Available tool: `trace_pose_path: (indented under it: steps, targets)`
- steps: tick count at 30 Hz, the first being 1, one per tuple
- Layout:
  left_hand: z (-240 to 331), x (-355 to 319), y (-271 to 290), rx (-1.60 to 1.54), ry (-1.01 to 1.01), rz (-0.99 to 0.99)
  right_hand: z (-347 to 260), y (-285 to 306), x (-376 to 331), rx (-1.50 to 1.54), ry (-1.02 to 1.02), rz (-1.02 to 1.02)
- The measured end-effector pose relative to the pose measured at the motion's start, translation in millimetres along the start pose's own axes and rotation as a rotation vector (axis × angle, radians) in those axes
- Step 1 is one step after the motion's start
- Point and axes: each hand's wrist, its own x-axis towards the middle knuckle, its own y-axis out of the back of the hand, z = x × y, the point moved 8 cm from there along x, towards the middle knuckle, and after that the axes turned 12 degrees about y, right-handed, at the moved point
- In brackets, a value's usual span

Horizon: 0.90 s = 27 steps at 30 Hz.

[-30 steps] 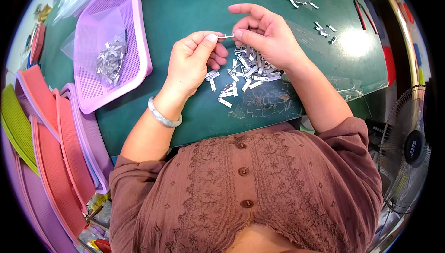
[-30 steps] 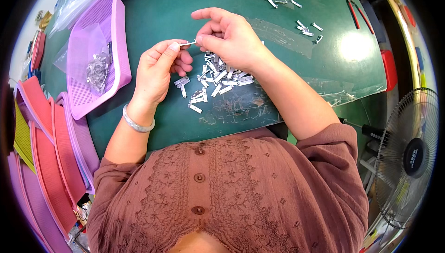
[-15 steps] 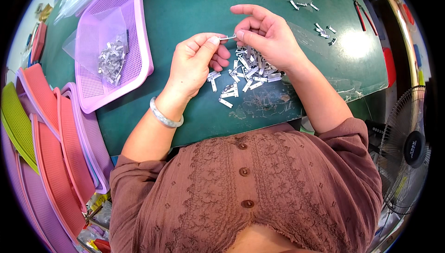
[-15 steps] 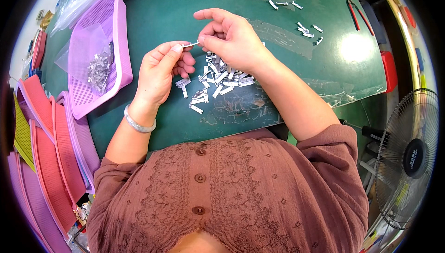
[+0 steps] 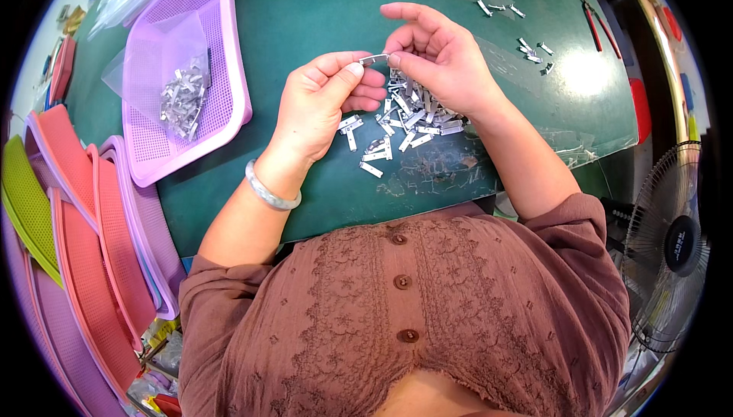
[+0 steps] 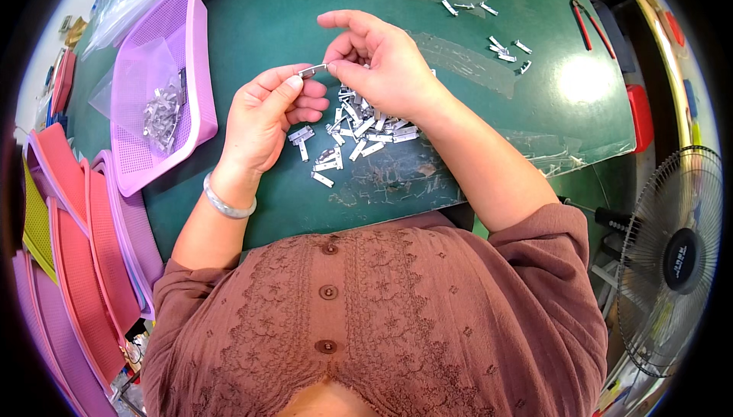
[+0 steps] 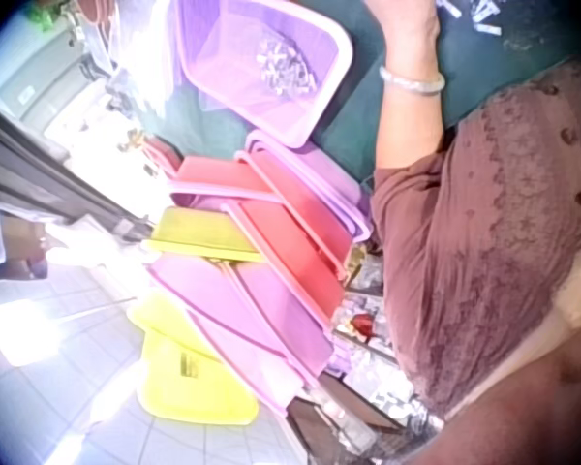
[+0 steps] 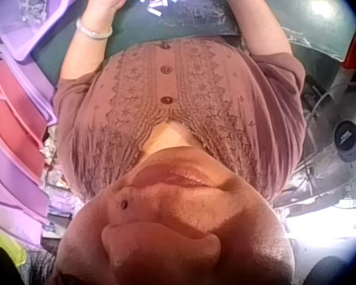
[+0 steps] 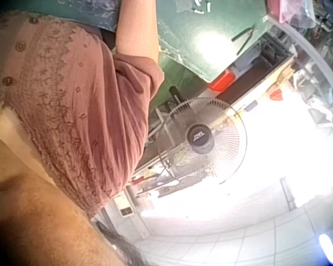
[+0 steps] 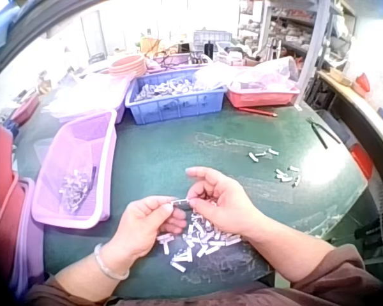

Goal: The person repeatedly picks up small cylindrical metal pieces from a green table, aligns them with other pieces, and places them into a purple basket. The person handles the components one at a time throughout the clip.

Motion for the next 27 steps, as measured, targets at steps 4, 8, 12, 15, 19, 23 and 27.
trace_pose_path:
  steps: [4, 8, 12, 15, 19, 23, 27]
  targets:
    - [1, 1, 0, -0.041, -0.018, -0.012, -8, -2, 0, -0.091, 0.100, -0.027]
    - [1, 1, 1, -0.048, -0.043, 0.001, -10, -4, 0, -0.104, 0.160, -0.043]
    - [3, 0, 0, 0.001, -0.076, 0.010, -12, -3, 1, -0.142, 0.208, -0.049]
    - [3, 1, 1, 0.016, -0.090, 0.006, -16, 2, 2, -0.250, 0.225, -0.032]
    - [1, 2, 3, -0.016, -0.059, 0.014, -11, 14, 4, -0.441, 0.186, -0.057]
    - [-4, 7, 8, -0.147, -0.009, -0.042, -14, 10, 5, -0.713, 0.246, -0.134]
    - [-9, 10, 13, -0.255, 0.048, -0.087, -8, 3, 2, -0.808, 0.202, -0.296]
